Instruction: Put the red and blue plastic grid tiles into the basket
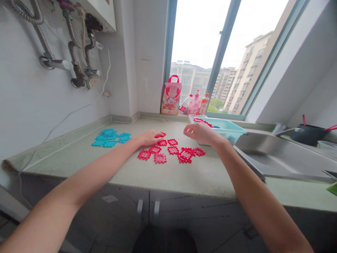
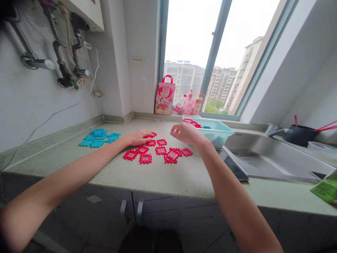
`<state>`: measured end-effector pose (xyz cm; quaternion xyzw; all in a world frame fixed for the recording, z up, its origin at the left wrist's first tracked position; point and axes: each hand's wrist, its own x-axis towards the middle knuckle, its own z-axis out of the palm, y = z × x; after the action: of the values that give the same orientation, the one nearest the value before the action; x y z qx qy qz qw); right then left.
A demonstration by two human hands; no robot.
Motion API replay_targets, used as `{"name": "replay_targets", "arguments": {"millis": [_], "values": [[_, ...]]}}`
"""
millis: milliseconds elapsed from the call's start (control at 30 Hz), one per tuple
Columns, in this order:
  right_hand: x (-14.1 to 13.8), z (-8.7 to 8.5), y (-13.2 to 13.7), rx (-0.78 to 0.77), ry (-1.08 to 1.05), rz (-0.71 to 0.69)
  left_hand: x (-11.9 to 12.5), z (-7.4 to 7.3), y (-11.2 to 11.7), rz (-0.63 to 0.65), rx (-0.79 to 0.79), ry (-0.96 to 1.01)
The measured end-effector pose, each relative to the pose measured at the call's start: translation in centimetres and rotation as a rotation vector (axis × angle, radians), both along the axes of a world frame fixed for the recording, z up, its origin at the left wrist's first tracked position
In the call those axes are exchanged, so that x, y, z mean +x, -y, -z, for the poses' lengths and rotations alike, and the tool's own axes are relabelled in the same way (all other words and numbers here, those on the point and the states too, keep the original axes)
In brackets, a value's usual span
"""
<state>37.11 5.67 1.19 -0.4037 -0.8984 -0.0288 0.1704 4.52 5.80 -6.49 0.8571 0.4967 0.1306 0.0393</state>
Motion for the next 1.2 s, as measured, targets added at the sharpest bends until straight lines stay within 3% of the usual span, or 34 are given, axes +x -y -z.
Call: {"name": "replay_targets", "arguments": {"millis": [67, 167, 333, 500, 700, 800, 1000, 1200], "values": [[-0.2, 0.3, 0.7, -0.16, 0.179, 0.094, -0.3, 0.2, -0.2, -0.024, 0.008, -0.024], [0.3, 0.5, 1.0, -0.25, 0.362, 0.222, -0.3, 0.3, -0.4, -0.034, 0.018, -0.056], [0.4, 0.6, 1.0, -0.38, 0.465, 0.263, 0.3, -0.2, 0.1, -0.056, -0.009, -0.057], [-0.5, 1.9, -0.1, -0.31, 0.476, 0.154, 0.4, -0.2, 0.3, -0.063, -0.024, -0.053], [-0.7, 3.2, -1.9, -0.311, 0.309, 0.007, 0.0, 0.3, -0.3, -0.037, 0.007, -0.046], [-0.9, 3.8, -2.6, -0.317, 0.253, -0.026, -0.3, -0.2, -0.2, -0.024, 0.02, -0.023], [-1.0, 4.6, -3.3, -0.285, 0.183, 0.006, -1.5, -2.1, 0.5, -0.028, 0.077, -0.017], [-0.4, 3.7, -3.1, -0.131, 0.183, 0.053, -2.0, -2.1, 0.6, -0.003, 0.047, -0.022]]}}
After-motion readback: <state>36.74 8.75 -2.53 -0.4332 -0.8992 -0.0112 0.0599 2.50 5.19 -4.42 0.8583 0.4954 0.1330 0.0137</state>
